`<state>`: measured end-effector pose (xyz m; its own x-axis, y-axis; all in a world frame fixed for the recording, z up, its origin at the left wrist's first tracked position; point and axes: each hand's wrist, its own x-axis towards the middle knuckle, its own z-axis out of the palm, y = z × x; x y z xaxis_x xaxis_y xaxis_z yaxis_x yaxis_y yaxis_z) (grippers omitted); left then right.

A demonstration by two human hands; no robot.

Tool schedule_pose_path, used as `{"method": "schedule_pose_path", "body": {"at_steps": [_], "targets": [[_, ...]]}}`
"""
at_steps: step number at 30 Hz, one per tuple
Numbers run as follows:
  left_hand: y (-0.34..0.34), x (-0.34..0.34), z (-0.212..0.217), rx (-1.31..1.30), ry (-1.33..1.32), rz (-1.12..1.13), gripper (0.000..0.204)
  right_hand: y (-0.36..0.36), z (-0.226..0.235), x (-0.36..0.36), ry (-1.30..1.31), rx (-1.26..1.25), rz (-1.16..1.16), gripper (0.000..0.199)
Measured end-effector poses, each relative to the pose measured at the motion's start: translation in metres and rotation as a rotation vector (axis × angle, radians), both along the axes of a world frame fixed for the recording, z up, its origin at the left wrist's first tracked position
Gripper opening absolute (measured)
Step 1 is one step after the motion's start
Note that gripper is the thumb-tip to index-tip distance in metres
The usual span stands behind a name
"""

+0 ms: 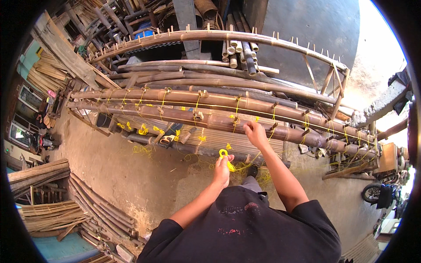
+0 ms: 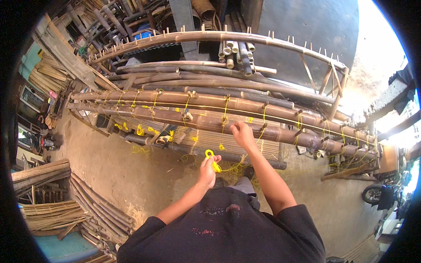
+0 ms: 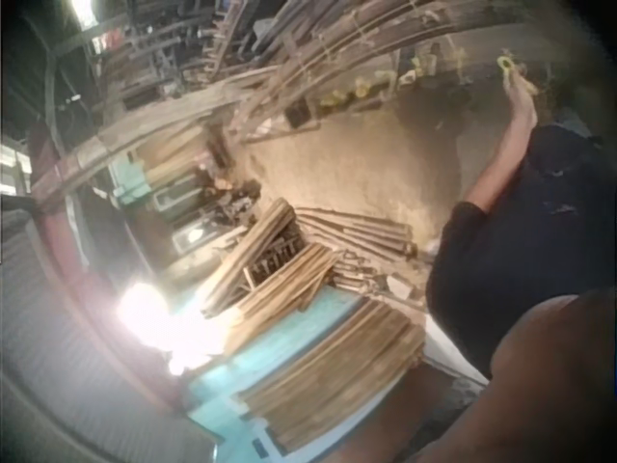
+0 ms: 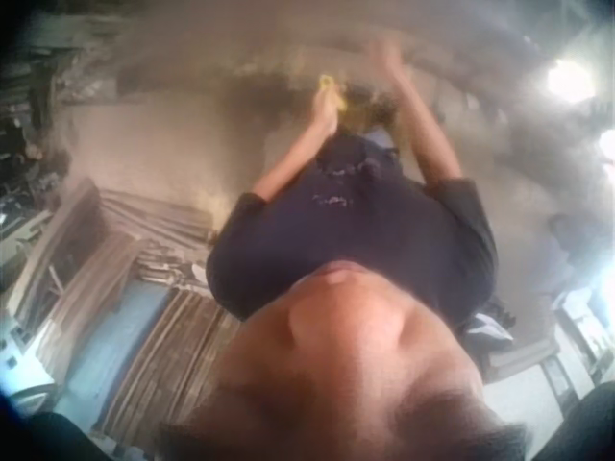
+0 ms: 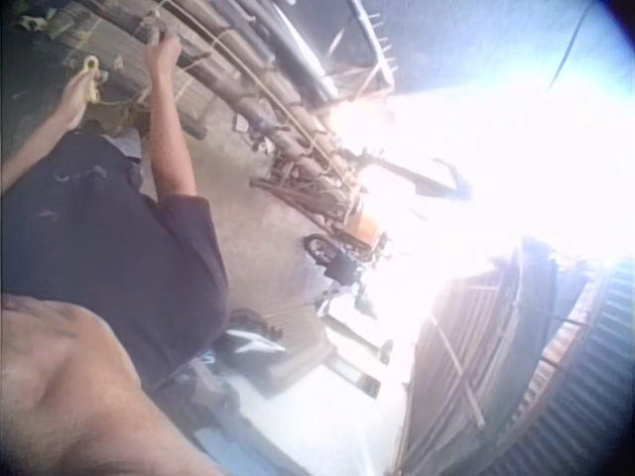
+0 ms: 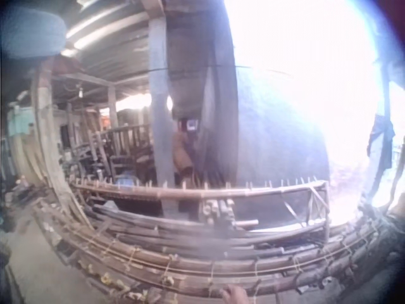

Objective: The person ties yellow string around a bundle of bamboo poles arranged on a wooden rack. They repeatedly wrap the string around the poles and tie knots to secure the bundle. The person works methodically along the length of the poles, ensuring each section is fastened.

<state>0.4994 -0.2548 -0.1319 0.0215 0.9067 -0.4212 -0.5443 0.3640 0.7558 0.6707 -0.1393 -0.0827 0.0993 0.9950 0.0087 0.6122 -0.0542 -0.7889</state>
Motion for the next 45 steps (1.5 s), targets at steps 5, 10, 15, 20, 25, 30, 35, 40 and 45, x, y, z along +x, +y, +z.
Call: {"method": "schedule_pose_path", "body": {"at_steps": [5, 10, 15, 20, 25, 30, 35, 40, 45], "targets": [[-0.007, 0.007, 0.012, -0.047, -0.082, -0.122, 0.024, 0.039, -0.035, -0.008, 0.068, 0.073, -0.044, 0.022], [-0.007, -0.006, 0.013, -0.048, -0.066, -0.107, 0.021, 0.049, -0.035, -0.007, -0.015, 0.098, -0.084, 0.018], [-0.007, -0.009, 0.015, -0.06, -0.101, -0.081, 0.021, 0.054, -0.034, -0.002, -0.002, 0.166, 0.015, 0.019], [-0.004, -0.007, 0.02, -0.058, -0.116, -0.094, 0.021, 0.053, -0.023, -0.007, -0.131, 0.16, 0.048, 0.017], [-0.004, -0.005, 0.019, -0.048, -0.151, -0.105, 0.02, 0.058, -0.024, -0.003, -0.252, 0.382, 0.085, 0.014], [-0.003, -0.002, 0.017, -0.041, -0.165, -0.11, 0.02, 0.061, -0.009, -0.005, -0.275, 0.44, 0.209, 0.011], [0.008, -0.003, 0.016, 0.084, -0.153, -0.013, 0.019, 0.028, 0.019, -0.02, -0.08, 0.421, 0.259, 0.007], [0.025, -0.002, 0.04, 0.211, -0.233, 0.108, 0.018, -0.048, 0.025, -0.046, -0.005, 0.242, 0.224, 0.012], [0.02, -0.003, 0.055, 0.319, -0.276, -0.174, 0.017, -0.052, 0.032, -0.035, 1.21, -0.32, -0.167, 0.025]]}}
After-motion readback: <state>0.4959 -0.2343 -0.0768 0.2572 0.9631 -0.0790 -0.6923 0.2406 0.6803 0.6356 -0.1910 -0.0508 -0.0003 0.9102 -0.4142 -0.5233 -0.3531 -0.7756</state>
